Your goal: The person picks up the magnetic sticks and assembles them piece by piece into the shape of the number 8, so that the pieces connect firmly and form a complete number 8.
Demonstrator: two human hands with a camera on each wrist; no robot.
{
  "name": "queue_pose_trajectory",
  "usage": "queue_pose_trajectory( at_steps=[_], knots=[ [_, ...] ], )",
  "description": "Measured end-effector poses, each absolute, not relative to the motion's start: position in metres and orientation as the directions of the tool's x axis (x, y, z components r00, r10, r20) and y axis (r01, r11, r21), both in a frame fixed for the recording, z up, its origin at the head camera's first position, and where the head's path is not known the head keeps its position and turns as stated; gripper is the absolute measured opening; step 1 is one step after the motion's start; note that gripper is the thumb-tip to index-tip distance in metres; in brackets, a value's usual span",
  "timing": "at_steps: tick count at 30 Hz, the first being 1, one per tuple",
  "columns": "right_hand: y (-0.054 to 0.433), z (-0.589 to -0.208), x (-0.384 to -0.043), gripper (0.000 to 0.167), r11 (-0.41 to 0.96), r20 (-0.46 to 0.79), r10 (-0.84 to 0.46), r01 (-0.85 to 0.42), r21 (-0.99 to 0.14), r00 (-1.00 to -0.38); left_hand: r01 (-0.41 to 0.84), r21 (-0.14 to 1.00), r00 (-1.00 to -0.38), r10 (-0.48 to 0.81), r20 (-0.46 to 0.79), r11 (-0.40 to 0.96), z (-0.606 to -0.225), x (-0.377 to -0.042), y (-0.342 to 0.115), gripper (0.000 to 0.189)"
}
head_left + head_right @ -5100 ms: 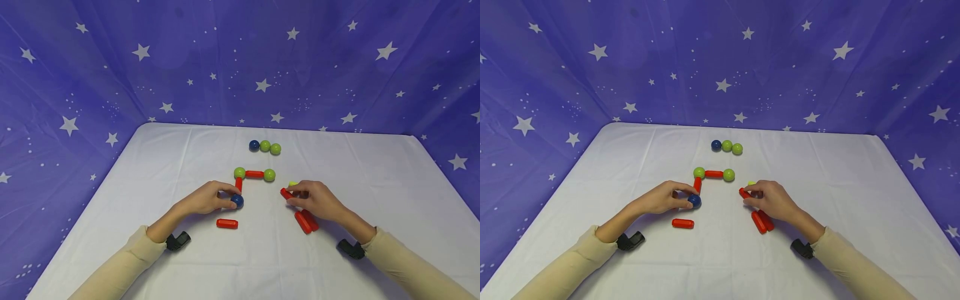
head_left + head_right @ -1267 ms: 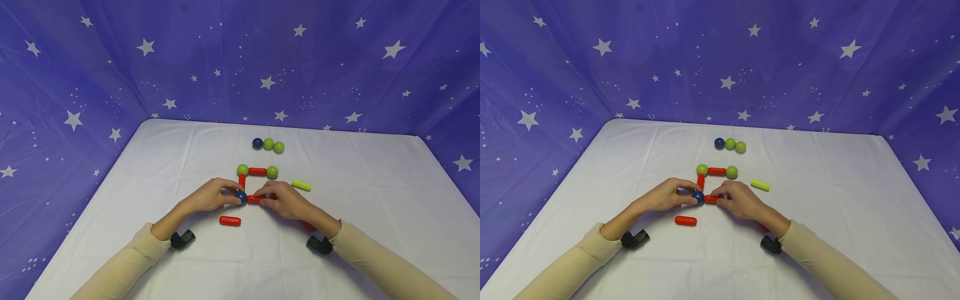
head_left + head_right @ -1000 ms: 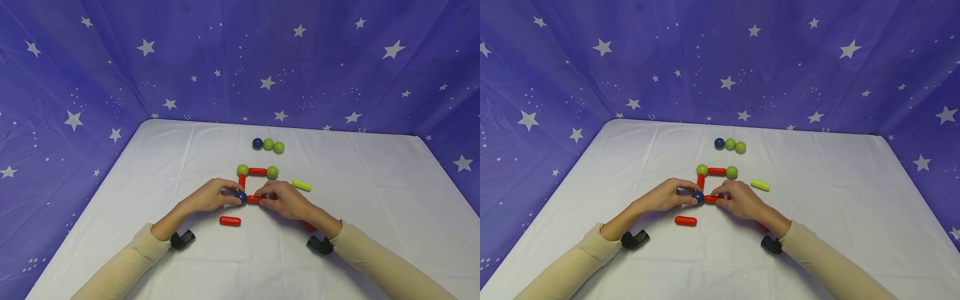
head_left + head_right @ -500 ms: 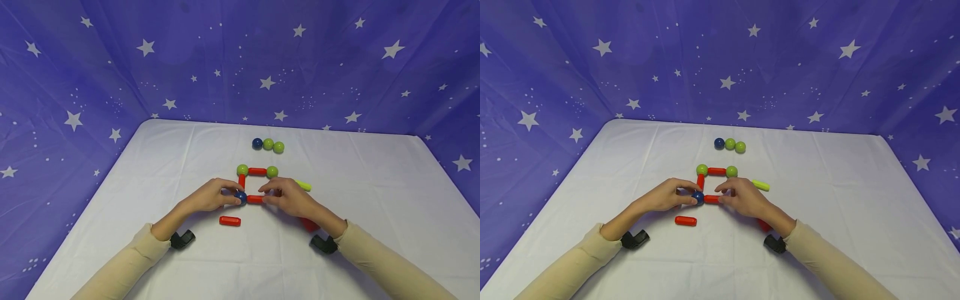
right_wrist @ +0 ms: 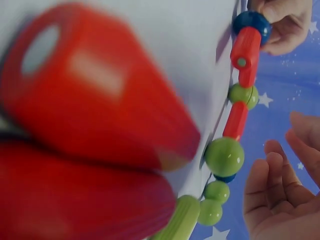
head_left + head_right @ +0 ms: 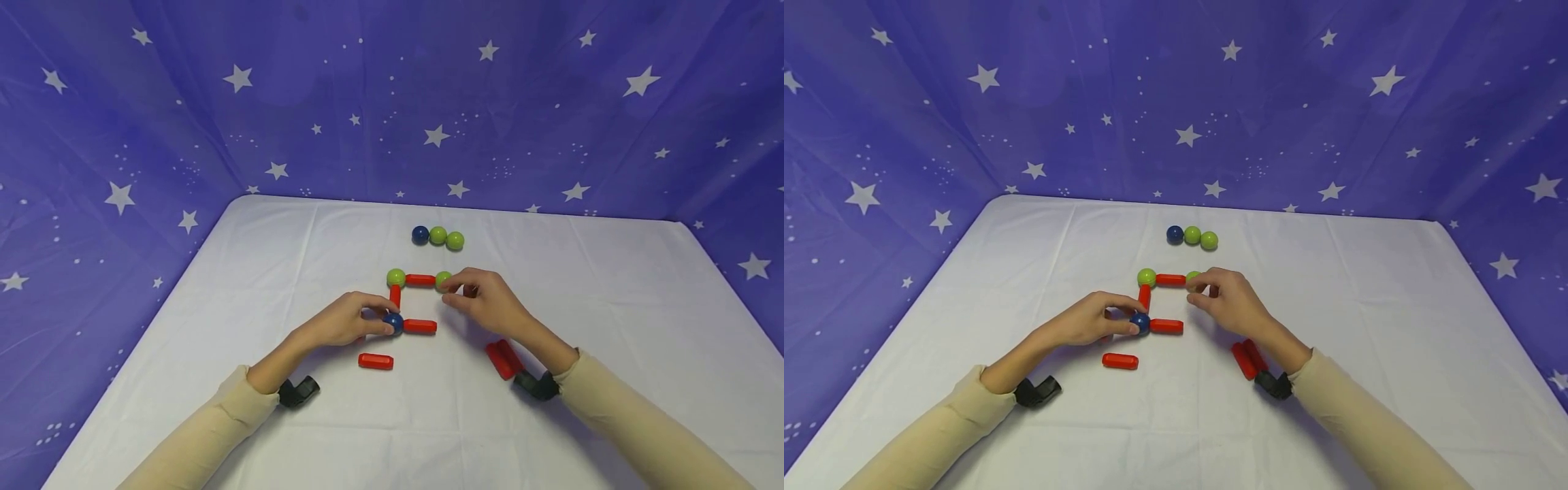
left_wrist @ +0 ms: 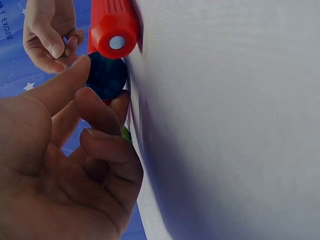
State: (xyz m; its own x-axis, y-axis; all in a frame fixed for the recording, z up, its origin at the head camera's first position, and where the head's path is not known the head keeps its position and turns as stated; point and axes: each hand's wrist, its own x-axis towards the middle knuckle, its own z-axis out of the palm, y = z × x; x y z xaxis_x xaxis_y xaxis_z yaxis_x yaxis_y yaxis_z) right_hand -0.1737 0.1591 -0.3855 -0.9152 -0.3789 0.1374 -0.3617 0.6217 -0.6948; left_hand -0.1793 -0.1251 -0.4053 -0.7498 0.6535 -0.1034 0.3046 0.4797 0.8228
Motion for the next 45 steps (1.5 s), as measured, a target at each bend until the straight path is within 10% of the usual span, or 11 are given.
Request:
queue_pose_trajectory(
  at_steps=[45],
  knots=[
    [0.184,-0.382,-0.268,0.036,0.749,0.114,-0.181,-0.212,-0.627,-0.977,0.334,0.806,-0.752,0.654,-0.084,0.489,-0.41,-0.182,-0.126,0.03]
  ],
)
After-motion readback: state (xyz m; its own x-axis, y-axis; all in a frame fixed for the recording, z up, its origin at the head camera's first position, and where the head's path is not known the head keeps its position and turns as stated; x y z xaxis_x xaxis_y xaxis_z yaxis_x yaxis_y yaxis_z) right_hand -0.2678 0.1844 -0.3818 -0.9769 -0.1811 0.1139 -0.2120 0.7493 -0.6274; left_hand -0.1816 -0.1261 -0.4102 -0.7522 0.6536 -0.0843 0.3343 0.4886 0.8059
